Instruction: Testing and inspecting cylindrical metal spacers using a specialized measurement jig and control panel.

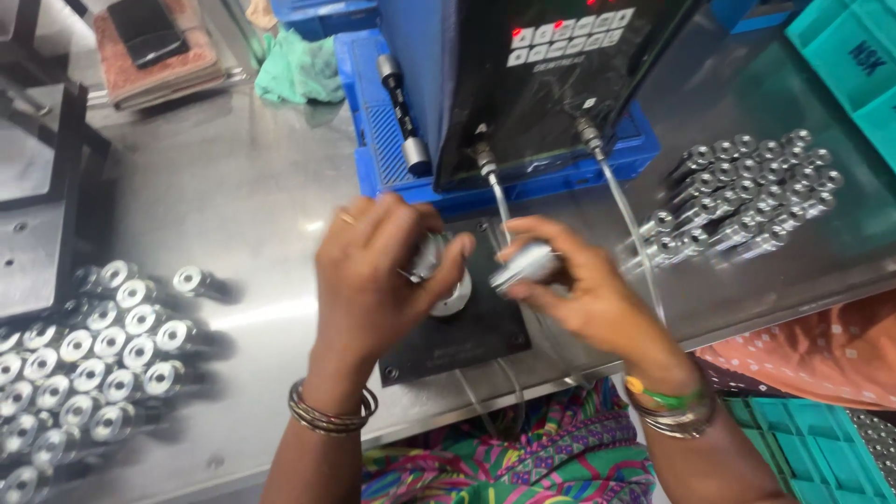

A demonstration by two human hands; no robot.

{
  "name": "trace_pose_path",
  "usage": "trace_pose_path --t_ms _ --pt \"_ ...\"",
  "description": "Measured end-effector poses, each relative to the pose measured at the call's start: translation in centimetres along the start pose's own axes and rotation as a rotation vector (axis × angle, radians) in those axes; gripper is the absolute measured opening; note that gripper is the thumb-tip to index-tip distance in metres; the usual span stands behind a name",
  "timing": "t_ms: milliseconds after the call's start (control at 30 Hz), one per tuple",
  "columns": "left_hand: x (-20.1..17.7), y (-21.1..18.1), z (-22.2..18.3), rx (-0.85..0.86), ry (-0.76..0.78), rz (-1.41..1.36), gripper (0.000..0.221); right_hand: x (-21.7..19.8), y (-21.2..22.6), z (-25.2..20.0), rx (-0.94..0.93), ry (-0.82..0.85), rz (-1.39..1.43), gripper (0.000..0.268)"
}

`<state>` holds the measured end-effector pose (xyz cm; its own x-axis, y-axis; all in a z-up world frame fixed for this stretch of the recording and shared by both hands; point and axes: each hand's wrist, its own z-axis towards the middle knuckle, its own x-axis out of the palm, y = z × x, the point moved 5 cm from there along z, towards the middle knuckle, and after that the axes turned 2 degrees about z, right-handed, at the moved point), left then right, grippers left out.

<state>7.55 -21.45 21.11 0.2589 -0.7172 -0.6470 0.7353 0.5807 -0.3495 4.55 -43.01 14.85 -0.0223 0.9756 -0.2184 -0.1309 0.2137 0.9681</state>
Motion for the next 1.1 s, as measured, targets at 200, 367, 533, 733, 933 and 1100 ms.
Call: trace_pose_path --t_ms 200,367,533,733,933,1100 --pt "-1.9 8.6 -5.7 -0.198 -0.195 0.167 0.025 5.8 1.9 2.3 -0.147 0.218 -0.301 0.048" --pt "-0.9 16.4 -15.9 -0.436 0.151 0.586 0.034 6.6 2.7 2.9 -0.235 0.214 -0.405 0.049" --pt "-2.3 17.6 -20.2 -0.527 0.156 0.869 0.022 7.7 3.4 1.7 -0.398 0.247 -0.591 0.054" --pt "-1.3 15.9 -16.0 -0.588 0.066 0.858 0.012 8.1 4.3 1.3 -0.519 0.238 -0.787 0.059" --pt "-0.3 9.0 -8.6 -0.414 -0.130 0.371 0.019 7.9 3.0 1.1 -0.482 0.253 -0.688 0.057" --pt "0.5 3.9 -6.7 -0.371 -0.180 0.108 0.019 7.6 1.7 1.2 -0.405 0.212 -0.578 0.051"
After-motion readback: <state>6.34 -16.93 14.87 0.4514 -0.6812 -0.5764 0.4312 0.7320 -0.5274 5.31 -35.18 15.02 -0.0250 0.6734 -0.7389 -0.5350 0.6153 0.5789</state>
